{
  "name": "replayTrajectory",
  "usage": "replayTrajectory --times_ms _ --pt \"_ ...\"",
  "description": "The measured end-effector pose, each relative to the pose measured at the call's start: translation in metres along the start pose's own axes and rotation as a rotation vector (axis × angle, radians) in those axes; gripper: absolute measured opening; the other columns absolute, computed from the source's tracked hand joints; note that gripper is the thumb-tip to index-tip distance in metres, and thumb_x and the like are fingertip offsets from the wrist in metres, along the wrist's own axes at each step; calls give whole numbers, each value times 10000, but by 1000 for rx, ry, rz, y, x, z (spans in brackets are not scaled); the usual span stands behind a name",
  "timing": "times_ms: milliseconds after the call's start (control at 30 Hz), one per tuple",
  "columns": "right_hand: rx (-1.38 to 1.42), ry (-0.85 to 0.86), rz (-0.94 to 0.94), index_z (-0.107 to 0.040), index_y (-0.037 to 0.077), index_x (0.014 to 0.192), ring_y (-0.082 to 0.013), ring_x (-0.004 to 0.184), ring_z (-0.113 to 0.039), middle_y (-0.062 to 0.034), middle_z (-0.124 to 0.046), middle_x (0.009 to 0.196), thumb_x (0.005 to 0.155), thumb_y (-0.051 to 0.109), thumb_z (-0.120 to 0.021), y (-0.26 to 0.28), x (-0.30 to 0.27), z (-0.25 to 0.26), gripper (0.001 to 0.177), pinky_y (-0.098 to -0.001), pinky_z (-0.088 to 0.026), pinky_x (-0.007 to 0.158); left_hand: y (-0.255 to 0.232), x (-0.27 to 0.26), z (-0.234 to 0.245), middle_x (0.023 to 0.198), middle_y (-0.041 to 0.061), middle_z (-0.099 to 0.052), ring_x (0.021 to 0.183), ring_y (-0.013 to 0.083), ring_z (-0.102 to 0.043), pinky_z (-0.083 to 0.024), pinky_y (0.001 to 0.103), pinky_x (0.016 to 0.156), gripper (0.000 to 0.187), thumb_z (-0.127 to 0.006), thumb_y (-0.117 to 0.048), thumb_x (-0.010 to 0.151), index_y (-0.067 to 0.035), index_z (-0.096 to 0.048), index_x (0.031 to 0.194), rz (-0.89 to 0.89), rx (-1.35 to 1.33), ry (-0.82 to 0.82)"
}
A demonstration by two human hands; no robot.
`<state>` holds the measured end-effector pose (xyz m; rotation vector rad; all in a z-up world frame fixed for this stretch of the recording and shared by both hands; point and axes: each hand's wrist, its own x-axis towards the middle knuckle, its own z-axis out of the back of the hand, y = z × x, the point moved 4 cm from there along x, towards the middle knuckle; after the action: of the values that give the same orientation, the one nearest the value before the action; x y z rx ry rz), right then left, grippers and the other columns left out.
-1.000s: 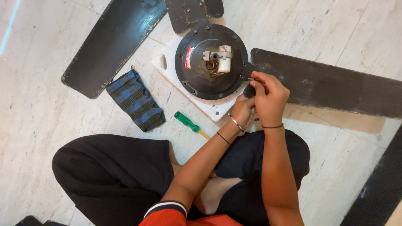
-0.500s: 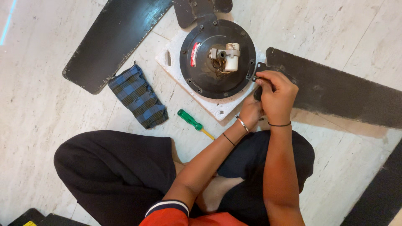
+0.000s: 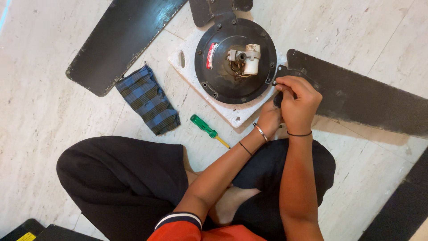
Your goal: The person sits on the floor and attaches fan blades to the motor housing using a screwdriver. They align each blade, insert screws, and tighten them to secure the blades to the central hub.
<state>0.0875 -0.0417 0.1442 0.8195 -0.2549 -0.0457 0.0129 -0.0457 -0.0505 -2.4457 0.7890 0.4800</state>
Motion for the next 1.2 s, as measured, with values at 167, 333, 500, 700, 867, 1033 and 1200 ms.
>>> replayTrajectory --times_ms 167,333,500,700,867,1033,1200 --pt "17 12 3 -745 -57 1005 -193 870 -755 -157 -756 1012 870 -224 -634 1 0 0 242 -277 -604 776 2 -1 0 949 51 -674 801 121 -649 -540 269 681 125 -576 -23 992 -12 -653 1090 -31 47 12" --pt "32 12 -40 -746 -54 1011 -190 875 -761 -157 -750 1023 886 -220 -624 1 -2 2 240 -279 -607 778 2 -3 -2 964 38 -672 819 111 -655 -544 264 700 168 -562 -14 985 -23 -637 1135 -38 54 8" --pt "-35 3 5 -749 -46 987 -196 860 -750 -147 -735 998 868 -212 -665 1 -2 -1 221 -288 -611 769 1 -4 -6 888 29 -640 723 97 -602 -500 259 621 114 -546 -62 1053 -35 -622 1134 -8 -27 64" --pt "-36 14 26 -766 -30 1015 -196 868 -737 -131 -714 1002 867 -199 -683 -3 -2 -10 239 -285 -602 758 -6 -5 -3 767 7 -607 595 72 -546 -411 234 476 118 -522 -81 1049 -32 -629 1046 -6 53 -21" --pt "-50 35 67 -763 -29 1057 -200 883 -744 -130 -718 1023 894 -204 -654 -5 0 -20 264 -289 -592 770 -10 -1 2 795 8 -636 618 55 -547 -402 229 491 100 -554 -43 1034 -24 -652 1036 -68 67 -27" --pt "-69 24 63 -765 -22 1054 -205 888 -748 -129 -716 1022 888 -214 -626 -6 -1 -23 289 -292 -596 783 -7 5 4 829 4 -662 651 54 -577 -427 220 520 101 -568 -41 1012 -25 -662 1045 -59 22 -5" --pt "-79 27 41 -769 -21 1057 -208 885 -743 -132 -714 1026 882 -216 -618 -8 -1 -24 302 -295 -586 769 -5 4 3 855 4 -671 717 62 -605 -481 224 572 101 -570 -47 1012 -27 -662 1049 -47 89 -31"
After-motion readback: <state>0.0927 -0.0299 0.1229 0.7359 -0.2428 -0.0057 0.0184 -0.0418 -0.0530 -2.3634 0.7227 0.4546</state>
